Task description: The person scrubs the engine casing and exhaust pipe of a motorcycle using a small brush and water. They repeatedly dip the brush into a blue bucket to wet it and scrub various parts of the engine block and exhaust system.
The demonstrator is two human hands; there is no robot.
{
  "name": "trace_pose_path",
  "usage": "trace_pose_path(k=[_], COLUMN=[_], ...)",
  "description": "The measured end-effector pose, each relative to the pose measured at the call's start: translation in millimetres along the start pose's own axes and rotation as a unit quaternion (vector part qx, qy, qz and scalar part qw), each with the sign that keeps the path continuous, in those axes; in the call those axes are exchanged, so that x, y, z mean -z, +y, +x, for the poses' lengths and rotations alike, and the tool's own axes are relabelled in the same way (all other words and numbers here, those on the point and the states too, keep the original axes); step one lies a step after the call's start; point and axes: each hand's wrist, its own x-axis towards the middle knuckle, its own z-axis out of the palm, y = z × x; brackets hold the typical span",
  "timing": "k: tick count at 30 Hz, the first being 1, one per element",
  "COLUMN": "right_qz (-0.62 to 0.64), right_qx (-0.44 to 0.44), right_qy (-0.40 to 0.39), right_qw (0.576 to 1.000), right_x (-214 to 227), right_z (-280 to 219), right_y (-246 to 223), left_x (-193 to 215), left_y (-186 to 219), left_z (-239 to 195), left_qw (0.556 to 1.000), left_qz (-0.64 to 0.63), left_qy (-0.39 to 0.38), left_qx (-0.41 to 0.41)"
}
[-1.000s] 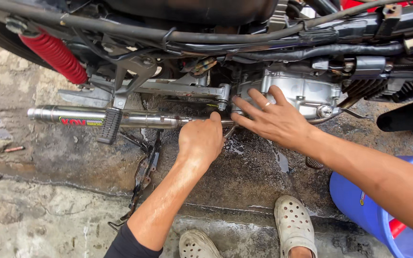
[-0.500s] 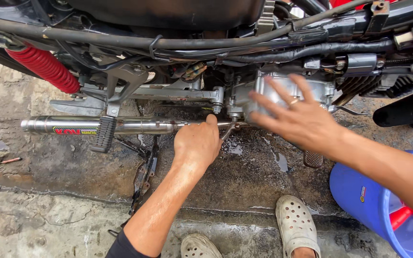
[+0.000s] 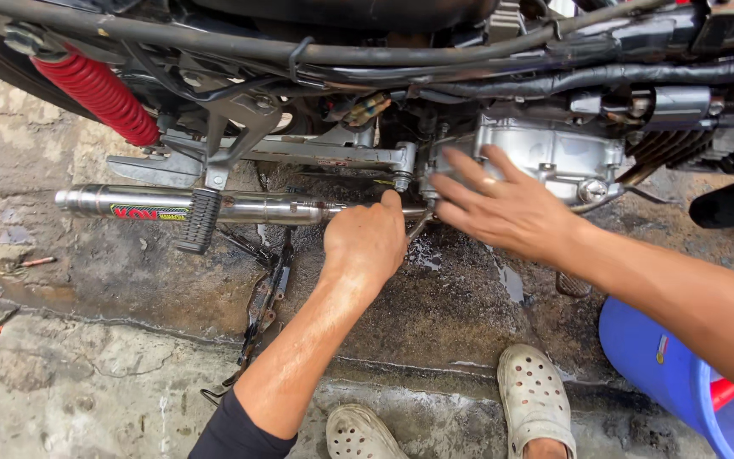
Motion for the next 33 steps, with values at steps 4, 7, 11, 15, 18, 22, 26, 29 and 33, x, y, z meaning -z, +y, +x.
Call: trace_pose_path(k=[4, 7, 11, 15, 18, 22, 26, 29, 33], right_qz=[-0.013, 0.042, 0.018, 0.034, -0.008, 0.046, 0.032, 0.039, 0.028], right_qx=[-0.004, -0.056, -0.029, -0.01, -0.07, 0.048, -0.03, -0.063, -0.019], right_qy=[-0.001, -0.057, -0.026, -0.042, -0.047, -0.022, -0.06, -0.034, 0.021], right_qw=[1.0, 0.996, 0.999, 0.998, 0.996, 0.998, 0.997, 0.997, 0.999], right_x=[24, 42, 16, 13, 34, 2, 23, 22, 9], right_z=[1, -18, 7, 5, -29, -5, 1, -24, 1], right_y=[6, 19, 9, 6, 31, 11, 6, 13, -3], left_x=[15, 19, 16, 27, 32, 26, 28, 32, 14], left_y=[2, 0, -2, 0, 1, 6, 2, 2, -1], left_z=[-13, -18, -12, -19, -21, -10, -18, -20, -6], left_qw=[1.0, 1.0, 1.0, 0.999, 0.999, 0.995, 1.0, 0.999, 1.0], left_qz=[0.02, 0.01, -0.022, -0.017, -0.032, -0.013, -0.001, -0.007, -0.006], left_qy=[0.003, -0.011, 0.01, -0.024, -0.022, -0.091, -0.026, -0.04, -0.028], left_qx=[-0.009, -0.002, -0.005, -0.016, -0.014, 0.049, -0.016, -0.012, -0.011])
